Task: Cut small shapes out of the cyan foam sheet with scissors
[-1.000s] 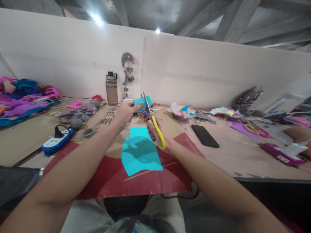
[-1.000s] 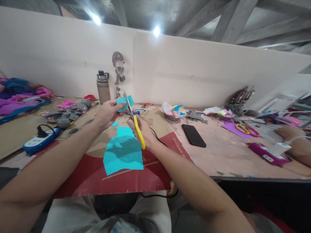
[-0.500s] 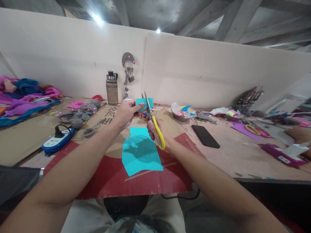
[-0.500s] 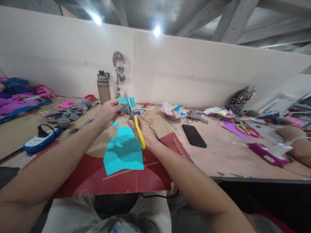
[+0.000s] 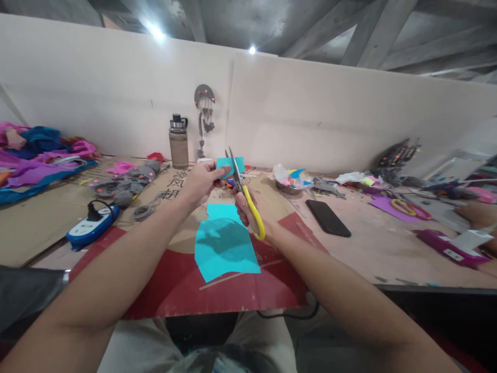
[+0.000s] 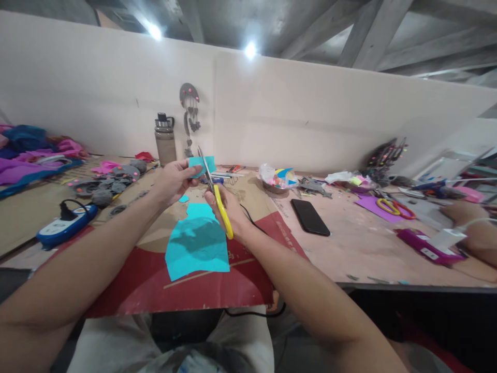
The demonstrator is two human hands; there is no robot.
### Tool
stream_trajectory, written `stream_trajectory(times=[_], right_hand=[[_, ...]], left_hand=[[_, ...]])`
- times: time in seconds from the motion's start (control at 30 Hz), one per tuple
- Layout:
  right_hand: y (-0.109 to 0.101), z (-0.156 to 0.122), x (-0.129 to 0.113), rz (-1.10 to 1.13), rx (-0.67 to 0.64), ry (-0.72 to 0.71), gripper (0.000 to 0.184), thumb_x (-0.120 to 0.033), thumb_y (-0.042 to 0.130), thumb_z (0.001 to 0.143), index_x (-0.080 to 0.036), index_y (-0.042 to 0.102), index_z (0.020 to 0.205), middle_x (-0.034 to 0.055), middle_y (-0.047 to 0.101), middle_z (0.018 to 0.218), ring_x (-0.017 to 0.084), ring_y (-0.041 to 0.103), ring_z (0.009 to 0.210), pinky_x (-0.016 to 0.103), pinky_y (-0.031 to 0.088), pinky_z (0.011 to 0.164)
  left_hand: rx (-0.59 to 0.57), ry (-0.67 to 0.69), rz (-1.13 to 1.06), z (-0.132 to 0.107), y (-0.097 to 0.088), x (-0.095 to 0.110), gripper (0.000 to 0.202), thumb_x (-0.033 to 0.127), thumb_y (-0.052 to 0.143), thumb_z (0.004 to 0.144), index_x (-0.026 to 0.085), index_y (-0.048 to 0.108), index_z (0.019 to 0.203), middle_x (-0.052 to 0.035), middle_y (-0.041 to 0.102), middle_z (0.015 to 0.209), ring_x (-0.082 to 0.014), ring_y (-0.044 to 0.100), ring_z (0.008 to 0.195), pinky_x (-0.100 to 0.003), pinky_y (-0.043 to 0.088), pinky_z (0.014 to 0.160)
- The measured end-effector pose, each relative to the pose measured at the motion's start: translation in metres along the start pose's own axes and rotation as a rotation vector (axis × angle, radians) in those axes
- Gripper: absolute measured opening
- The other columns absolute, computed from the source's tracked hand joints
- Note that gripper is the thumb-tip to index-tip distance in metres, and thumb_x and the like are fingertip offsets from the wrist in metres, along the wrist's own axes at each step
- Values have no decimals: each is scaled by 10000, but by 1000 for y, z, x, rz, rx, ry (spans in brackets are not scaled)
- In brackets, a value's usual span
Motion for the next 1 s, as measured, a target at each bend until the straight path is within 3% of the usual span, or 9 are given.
stream_trajectory(times=[0.3,1.0], right_hand=[[3,-2,-3,30,3,1,534,-766,540,895,-236,481,927,-69,395,608,93,368,485,220,309,427],[3,-1,-3,95,27,-1,506,-728,563,911,-231,508,988,-79,392,644,72,359,453,210,322,385]], left_hand=[[21,-4,14,-3,-2,-2,345,323,906,571,142,635,685,8,611,625,-57,479,502,-198,361,478],[-29,-39,26,-1,1,-14,417,436,916,586,137,632,645,-9,605,586,-58,482,477,-210,343,453]])
Point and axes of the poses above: each hand's wrist, its own z-axis towards the middle knuckle, its own y-axis out of the palm, x = y × z, the point moved 6 cm from there along z, towards the middle knuckle
